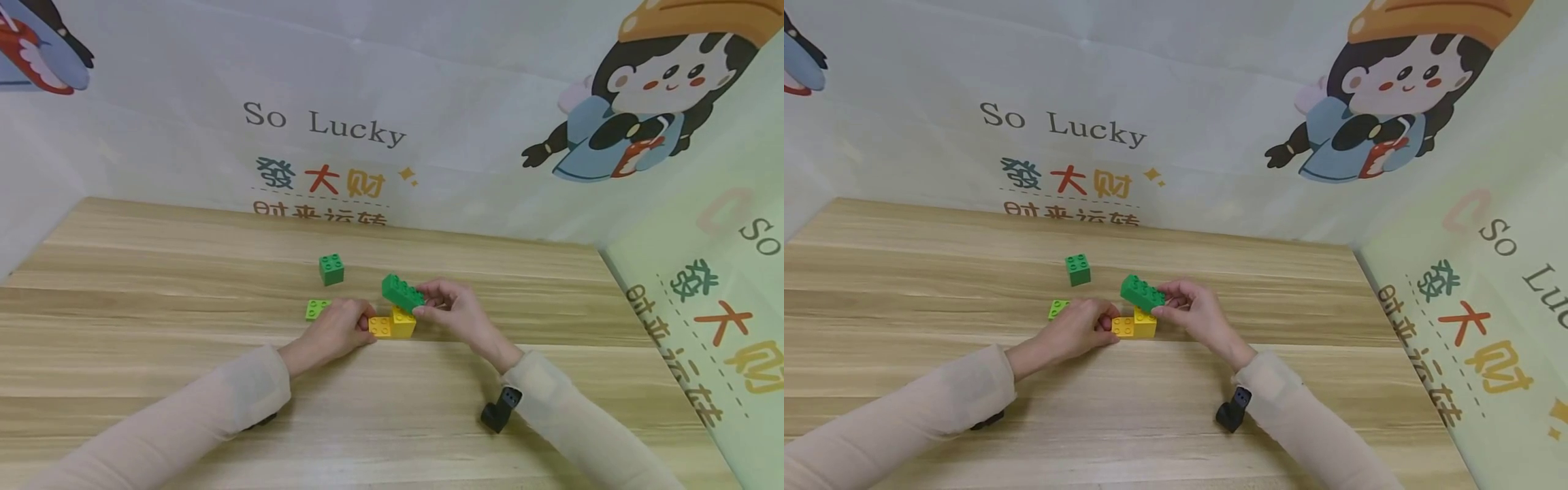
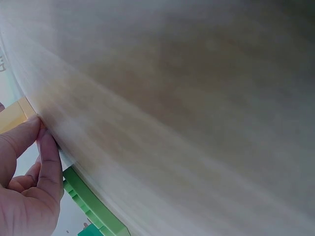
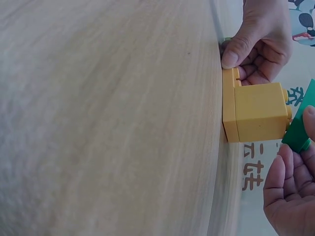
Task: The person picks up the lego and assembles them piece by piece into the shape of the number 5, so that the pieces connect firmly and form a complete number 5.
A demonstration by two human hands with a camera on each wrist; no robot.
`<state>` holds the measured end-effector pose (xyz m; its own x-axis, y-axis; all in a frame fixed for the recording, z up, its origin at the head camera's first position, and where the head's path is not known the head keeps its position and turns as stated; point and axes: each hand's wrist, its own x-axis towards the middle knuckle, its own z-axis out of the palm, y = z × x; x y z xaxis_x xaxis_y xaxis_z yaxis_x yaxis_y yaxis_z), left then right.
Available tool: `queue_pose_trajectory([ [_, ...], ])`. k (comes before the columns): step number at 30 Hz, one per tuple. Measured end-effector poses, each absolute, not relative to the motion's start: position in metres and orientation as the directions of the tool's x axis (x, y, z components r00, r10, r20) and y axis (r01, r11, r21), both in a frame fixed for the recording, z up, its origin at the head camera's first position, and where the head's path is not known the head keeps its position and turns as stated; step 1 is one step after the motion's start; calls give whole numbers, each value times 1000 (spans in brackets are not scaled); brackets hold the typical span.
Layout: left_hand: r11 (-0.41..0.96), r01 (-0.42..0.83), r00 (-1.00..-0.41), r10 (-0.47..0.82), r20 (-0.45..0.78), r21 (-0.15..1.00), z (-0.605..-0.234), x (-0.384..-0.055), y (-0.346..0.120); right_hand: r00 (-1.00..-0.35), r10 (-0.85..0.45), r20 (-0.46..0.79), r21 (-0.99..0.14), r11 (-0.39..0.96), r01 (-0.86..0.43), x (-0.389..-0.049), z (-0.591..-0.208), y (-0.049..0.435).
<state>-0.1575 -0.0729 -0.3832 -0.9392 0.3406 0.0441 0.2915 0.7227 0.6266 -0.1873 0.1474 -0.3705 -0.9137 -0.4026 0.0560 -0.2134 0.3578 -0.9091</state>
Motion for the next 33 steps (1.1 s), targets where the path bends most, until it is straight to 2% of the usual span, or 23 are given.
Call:
queue_pose_trajectory([
  [21,727,317,-934,351,67,609,-383,-158,-73,-874,-464,145,-868,364,-337,-186,-372,147],
  [33,723,331,-929,363,73,607,-384,-158,-74,-825,-530,199,-806,390,-445,-187,-364,145],
])
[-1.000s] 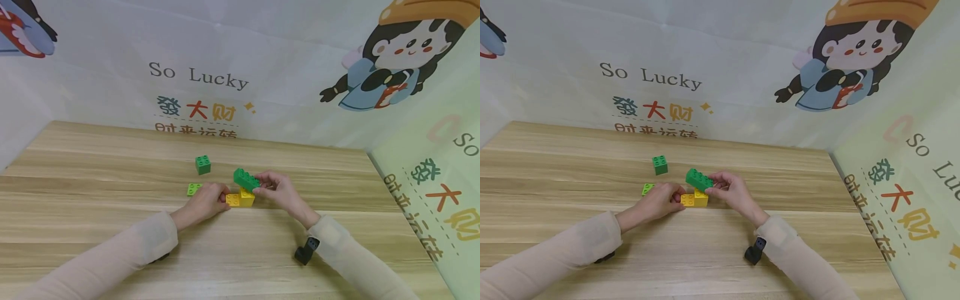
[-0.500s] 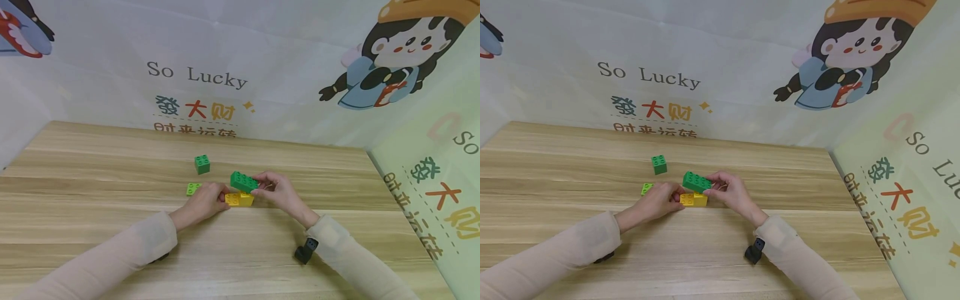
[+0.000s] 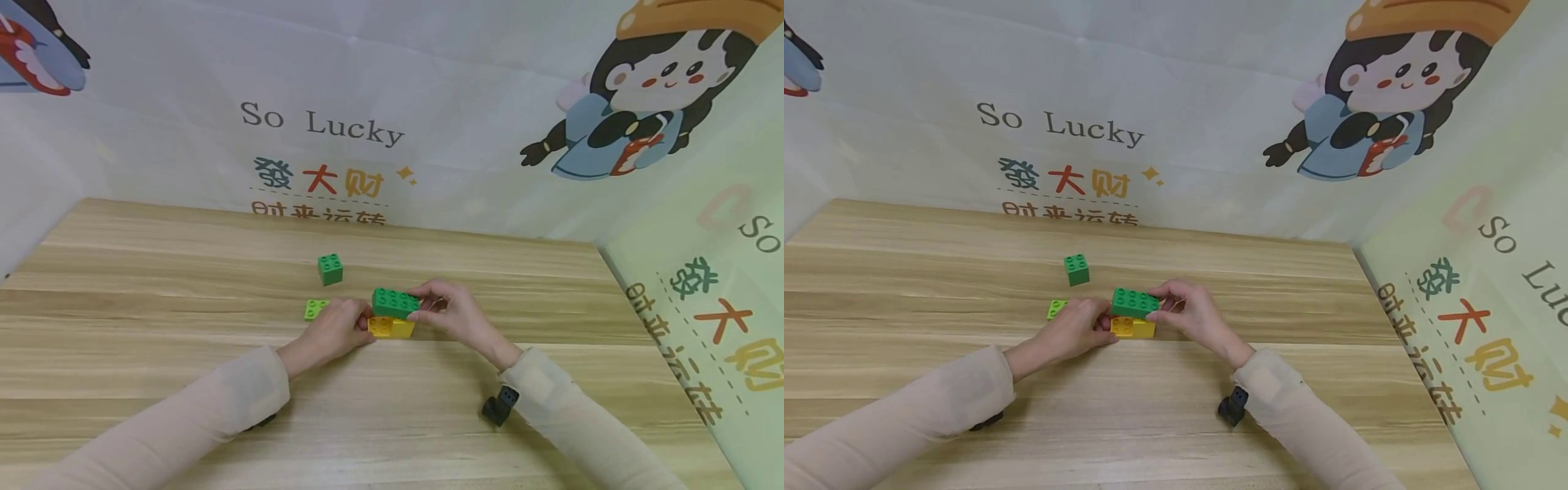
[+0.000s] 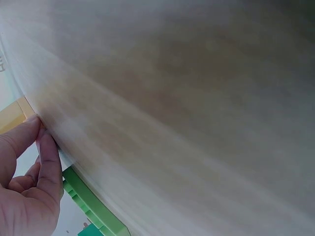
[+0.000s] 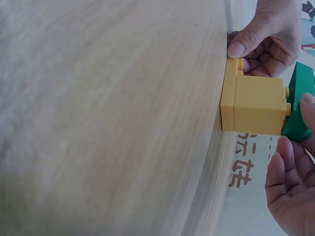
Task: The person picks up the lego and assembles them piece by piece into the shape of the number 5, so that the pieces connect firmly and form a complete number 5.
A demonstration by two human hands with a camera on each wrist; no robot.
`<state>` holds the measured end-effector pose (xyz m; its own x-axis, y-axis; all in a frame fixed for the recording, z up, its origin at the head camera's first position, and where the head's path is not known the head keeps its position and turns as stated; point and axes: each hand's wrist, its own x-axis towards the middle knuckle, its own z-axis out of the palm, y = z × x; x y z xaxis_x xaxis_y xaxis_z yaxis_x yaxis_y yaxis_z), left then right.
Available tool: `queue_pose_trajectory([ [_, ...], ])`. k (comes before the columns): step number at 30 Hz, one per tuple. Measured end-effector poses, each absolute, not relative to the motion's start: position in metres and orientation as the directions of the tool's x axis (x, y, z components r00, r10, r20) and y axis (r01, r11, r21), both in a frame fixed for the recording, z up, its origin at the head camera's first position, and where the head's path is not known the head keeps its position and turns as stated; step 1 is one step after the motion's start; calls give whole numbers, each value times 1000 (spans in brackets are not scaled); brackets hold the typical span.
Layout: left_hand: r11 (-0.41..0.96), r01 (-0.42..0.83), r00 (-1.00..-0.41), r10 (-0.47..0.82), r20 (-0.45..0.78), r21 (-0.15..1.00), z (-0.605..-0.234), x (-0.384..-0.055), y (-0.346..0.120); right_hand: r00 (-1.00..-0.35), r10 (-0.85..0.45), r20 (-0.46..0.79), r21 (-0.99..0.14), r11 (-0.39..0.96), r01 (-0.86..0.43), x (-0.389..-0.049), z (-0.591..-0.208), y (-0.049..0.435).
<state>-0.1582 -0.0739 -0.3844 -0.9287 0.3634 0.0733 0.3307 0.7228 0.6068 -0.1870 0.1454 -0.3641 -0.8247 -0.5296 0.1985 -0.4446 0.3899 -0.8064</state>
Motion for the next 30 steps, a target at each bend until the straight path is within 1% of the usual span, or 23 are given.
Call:
queue_pose_trajectory([
  [9,726,323,-931,357,69,607,-384,-158,-74,-791,-571,219,-753,417,-509,-188,-361,143],
  [15,722,325,-932,354,77,610,-385,-159,-74,-782,-585,215,-739,426,-522,-189,-362,144],
  [23,714,317,-934,351,72,625,-387,-160,-74,-784,-592,185,-737,445,-510,-190,-362,146],
  [30,716,307,-937,343,67,627,-387,-160,-73,-768,-609,197,-724,438,-533,-189,-361,146],
])
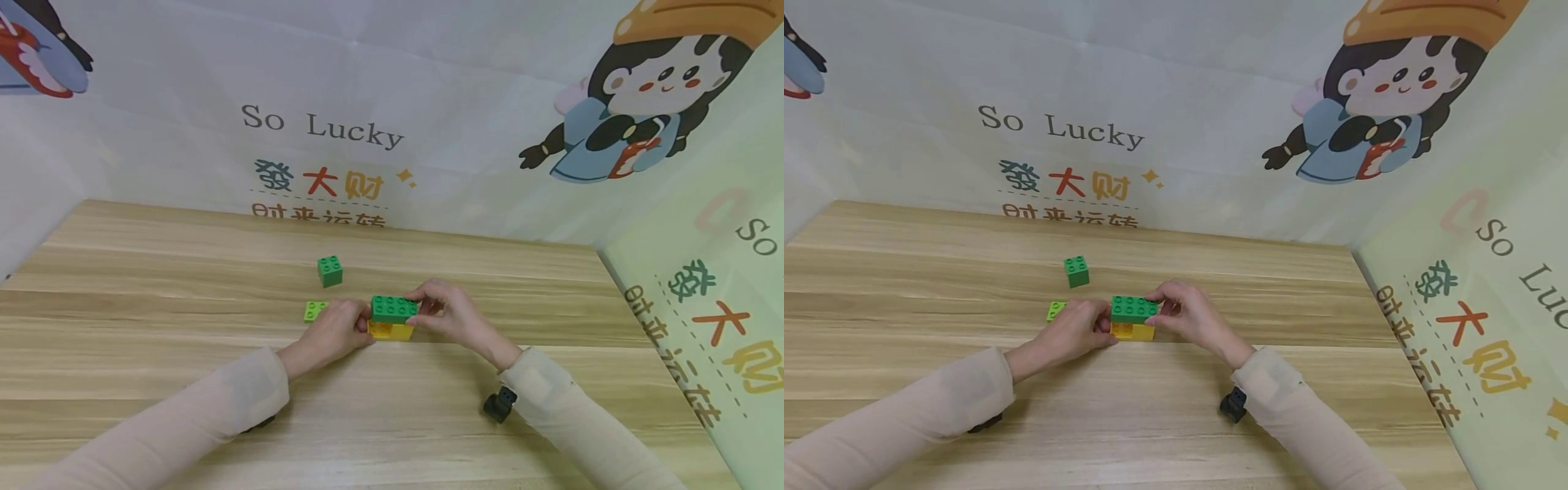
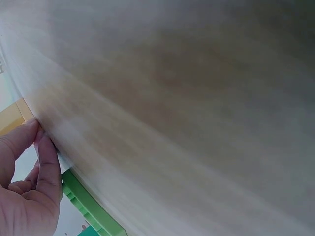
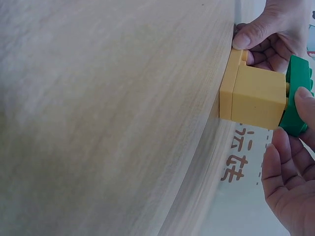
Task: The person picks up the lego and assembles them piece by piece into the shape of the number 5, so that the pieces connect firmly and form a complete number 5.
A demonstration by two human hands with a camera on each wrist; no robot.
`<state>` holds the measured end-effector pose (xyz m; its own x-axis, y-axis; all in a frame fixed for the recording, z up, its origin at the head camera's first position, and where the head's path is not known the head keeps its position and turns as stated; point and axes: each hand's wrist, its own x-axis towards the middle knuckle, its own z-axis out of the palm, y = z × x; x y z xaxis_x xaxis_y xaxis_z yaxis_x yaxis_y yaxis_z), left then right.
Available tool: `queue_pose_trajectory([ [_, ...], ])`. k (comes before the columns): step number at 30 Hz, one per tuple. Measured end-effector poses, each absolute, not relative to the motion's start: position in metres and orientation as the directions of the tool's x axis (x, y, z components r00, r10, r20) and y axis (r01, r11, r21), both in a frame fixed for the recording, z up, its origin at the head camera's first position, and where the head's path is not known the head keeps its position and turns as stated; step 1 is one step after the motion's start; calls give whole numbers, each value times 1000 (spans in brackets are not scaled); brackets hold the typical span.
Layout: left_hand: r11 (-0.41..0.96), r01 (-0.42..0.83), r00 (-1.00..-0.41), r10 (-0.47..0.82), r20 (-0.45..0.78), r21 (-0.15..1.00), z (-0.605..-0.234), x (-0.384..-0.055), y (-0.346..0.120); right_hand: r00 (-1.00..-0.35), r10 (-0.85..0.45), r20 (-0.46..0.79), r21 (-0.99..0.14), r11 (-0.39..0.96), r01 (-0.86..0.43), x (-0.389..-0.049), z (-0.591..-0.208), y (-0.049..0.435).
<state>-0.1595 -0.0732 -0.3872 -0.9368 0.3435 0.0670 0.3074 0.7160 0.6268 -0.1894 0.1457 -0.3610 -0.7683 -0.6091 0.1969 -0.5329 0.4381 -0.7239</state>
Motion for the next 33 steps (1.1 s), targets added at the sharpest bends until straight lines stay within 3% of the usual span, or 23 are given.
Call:
queue_pose_trajectory([
  [33,715,281,-943,329,47,640,-382,-155,-75,-755,-630,182,-689,466,-555,-190,-357,144],
])
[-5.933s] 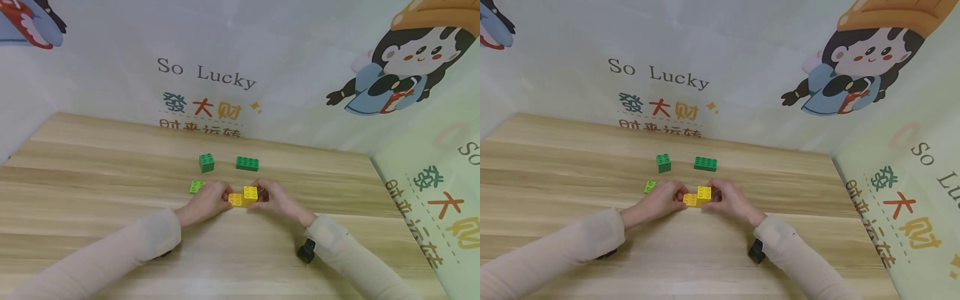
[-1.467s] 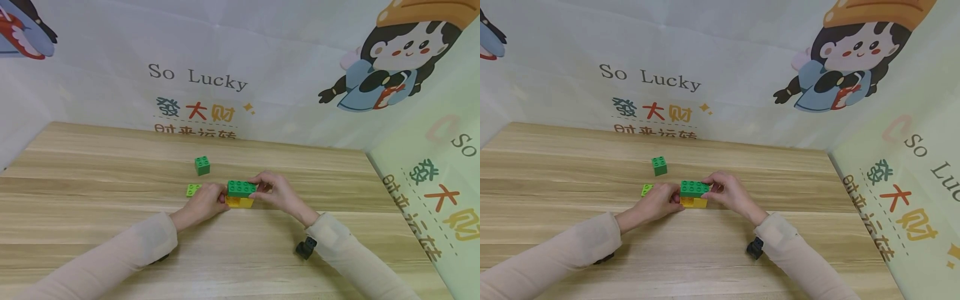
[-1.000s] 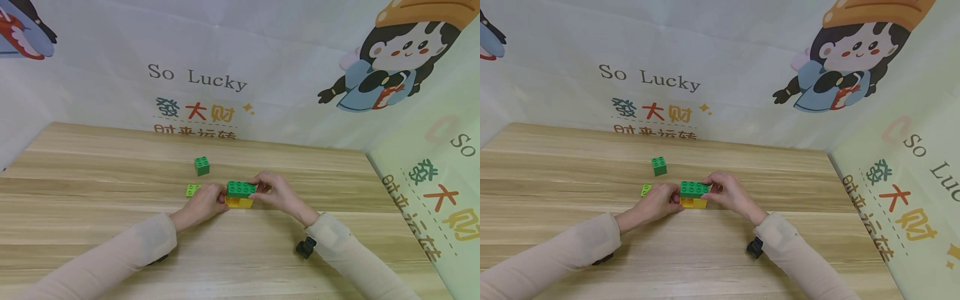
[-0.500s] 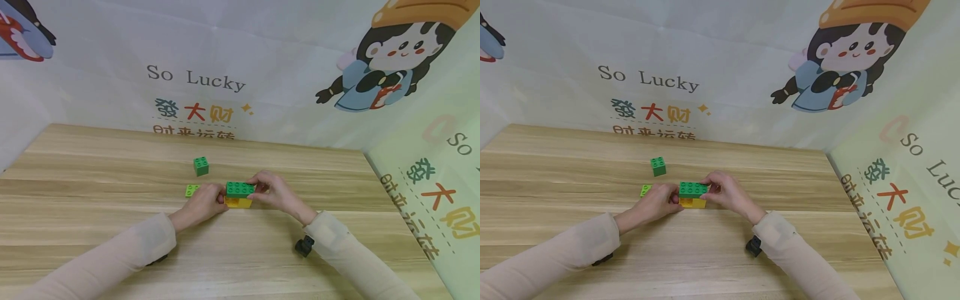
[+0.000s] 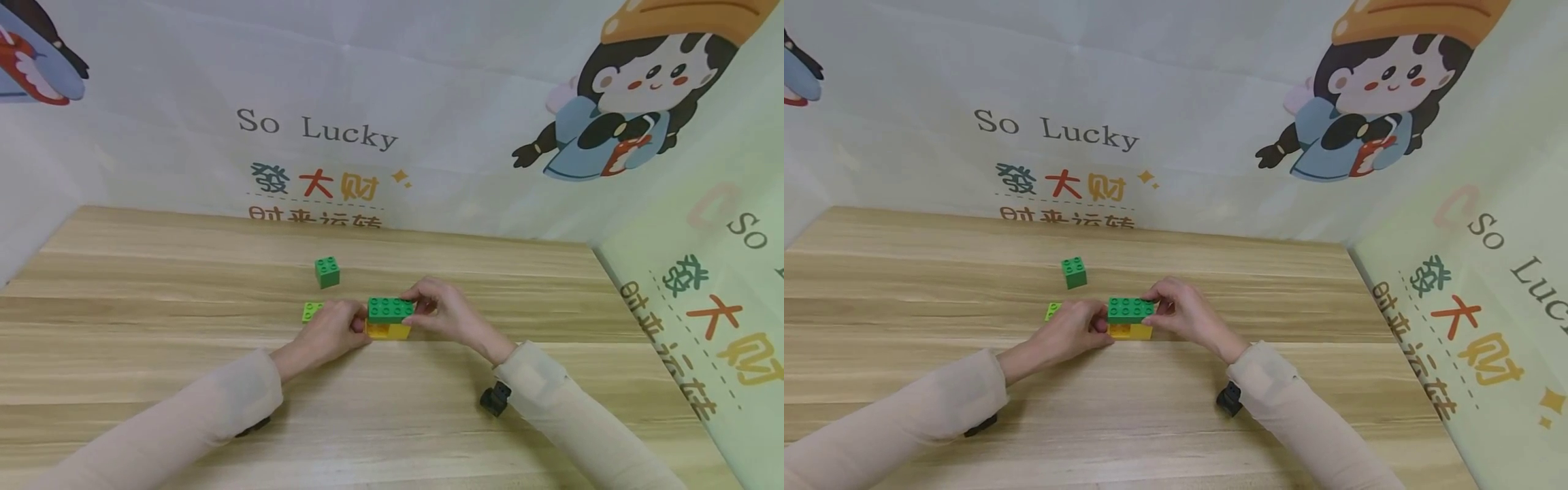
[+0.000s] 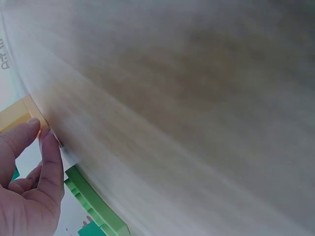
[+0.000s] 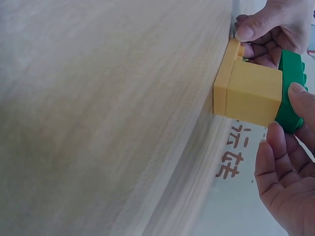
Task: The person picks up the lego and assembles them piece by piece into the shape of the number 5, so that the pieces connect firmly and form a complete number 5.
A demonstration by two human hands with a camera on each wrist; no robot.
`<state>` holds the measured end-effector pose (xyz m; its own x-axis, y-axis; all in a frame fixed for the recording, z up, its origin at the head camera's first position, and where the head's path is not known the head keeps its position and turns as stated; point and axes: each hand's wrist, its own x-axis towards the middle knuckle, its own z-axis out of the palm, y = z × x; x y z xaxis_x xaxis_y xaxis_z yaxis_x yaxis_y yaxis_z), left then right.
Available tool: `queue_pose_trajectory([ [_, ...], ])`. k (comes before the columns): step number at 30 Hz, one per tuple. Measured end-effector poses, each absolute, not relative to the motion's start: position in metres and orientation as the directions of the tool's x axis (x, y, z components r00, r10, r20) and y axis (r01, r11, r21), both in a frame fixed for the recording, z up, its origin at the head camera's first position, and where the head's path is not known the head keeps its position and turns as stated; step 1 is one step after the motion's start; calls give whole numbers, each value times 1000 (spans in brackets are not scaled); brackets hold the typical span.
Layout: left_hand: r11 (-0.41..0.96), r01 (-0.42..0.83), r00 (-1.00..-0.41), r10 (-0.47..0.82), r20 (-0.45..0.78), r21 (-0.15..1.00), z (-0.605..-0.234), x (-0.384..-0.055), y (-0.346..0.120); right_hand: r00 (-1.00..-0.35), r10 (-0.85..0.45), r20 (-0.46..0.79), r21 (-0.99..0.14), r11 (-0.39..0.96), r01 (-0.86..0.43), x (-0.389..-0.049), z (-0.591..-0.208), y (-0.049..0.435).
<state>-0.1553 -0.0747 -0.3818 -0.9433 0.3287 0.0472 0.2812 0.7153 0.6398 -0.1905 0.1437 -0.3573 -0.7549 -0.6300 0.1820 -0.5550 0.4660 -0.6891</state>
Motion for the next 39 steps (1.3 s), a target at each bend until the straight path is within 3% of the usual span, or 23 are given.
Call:
queue_pose_trajectory([
  [7,699,296,-939,337,66,650,-378,-153,-81,-754,-631,183,-676,476,-563,-190,-357,143],
  [21,686,185,-964,267,-7,703,-367,-154,-115,-765,-610,205,-722,433,-539,-191,-367,144],
  [39,736,153,-980,200,4,660,-368,-160,-154,-801,-568,188,-773,417,-478,-189,-374,144],
])
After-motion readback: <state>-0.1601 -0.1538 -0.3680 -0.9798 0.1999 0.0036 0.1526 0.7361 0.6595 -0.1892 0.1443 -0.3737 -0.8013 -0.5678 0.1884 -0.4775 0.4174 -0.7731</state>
